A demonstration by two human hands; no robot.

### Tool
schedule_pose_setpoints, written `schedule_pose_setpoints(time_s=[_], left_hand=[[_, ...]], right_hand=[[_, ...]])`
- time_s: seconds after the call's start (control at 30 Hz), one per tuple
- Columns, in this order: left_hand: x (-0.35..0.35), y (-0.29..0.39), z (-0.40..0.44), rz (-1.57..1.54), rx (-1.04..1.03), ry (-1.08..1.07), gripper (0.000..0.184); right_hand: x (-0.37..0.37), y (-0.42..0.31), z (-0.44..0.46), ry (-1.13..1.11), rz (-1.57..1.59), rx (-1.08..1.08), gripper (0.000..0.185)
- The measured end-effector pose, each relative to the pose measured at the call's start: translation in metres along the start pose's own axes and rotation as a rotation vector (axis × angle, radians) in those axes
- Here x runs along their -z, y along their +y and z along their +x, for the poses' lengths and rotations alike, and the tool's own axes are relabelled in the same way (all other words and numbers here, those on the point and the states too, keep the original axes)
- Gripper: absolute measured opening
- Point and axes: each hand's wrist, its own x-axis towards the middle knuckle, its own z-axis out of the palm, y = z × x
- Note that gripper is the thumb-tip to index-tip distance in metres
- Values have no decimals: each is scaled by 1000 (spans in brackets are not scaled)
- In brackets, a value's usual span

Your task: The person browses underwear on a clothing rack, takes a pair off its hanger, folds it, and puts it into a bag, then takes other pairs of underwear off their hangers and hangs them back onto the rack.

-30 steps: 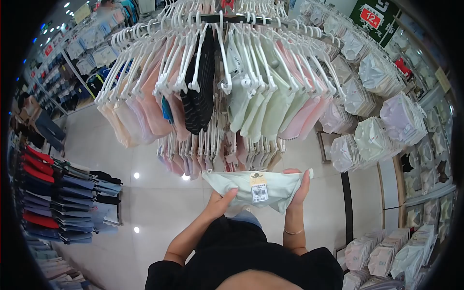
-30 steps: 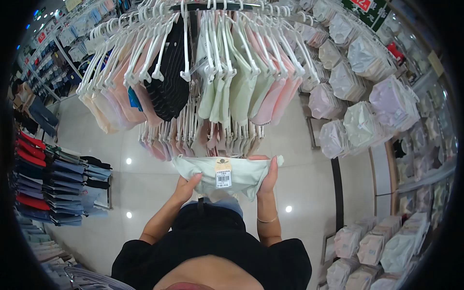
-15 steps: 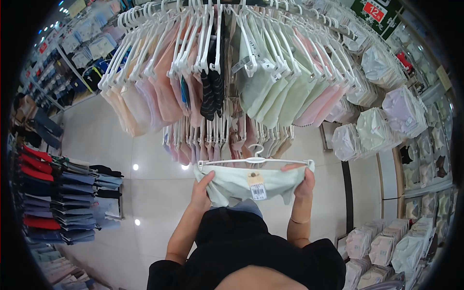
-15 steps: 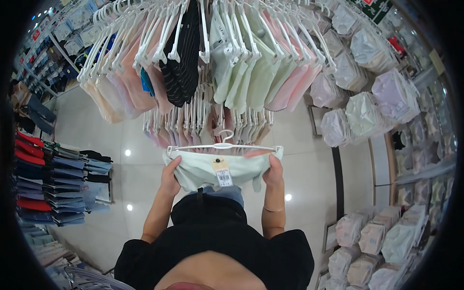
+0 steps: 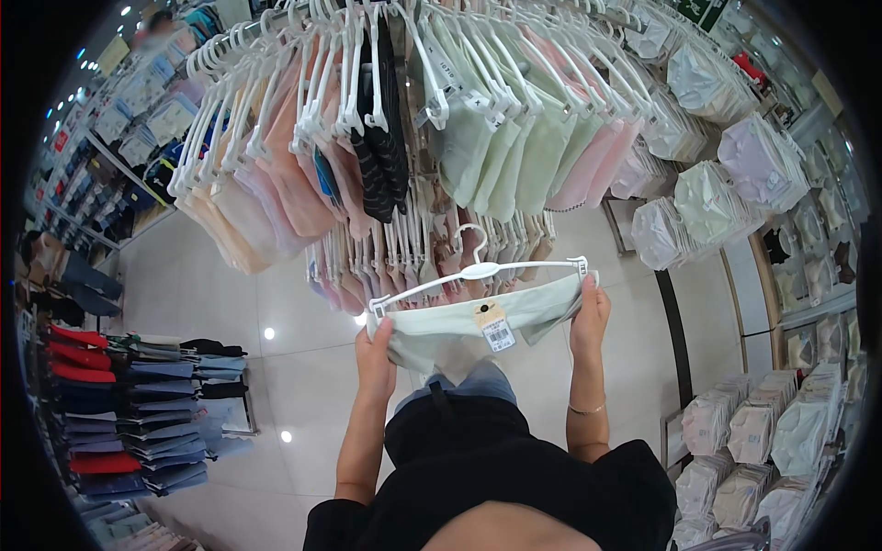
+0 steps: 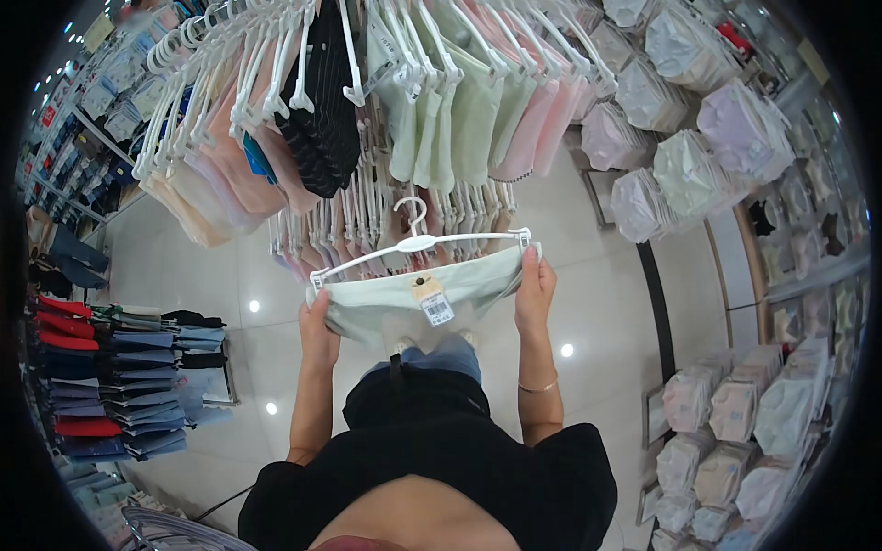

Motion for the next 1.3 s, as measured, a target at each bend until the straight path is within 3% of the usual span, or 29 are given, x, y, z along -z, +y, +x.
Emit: schedule_pose_setpoints(time_s=[0.3, 0.5, 0.8, 1.0, 1.17, 1.2, 1.3], left_hand=[[-22, -17, -6, -15, -80, 93, 35], [-42, -22, -17, 427, -237, 88, 38], [-88, -47, -16, 211, -189, 32, 34], [-109, -51, -6, 233, -220, -1, 24], [-135, -70, -8, 649, -600, 105, 36], [-137, -73, -9, 776, -709, 116, 41], [-144, -73, -14, 1364, -769, -36, 47]], right_hand=[[28, -3, 6, -3, 34, 83, 28], [62, -23, 6, -1, -24, 127, 23], [107, -61, 11, -116, -96, 24, 23], [115, -68, 22, -83, 90, -5, 24], [109, -79, 23, -41, -73, 120, 26], [107, -79, 22, -27, -131, 156, 26], [97, -80, 18, -45, -182, 252, 24]])
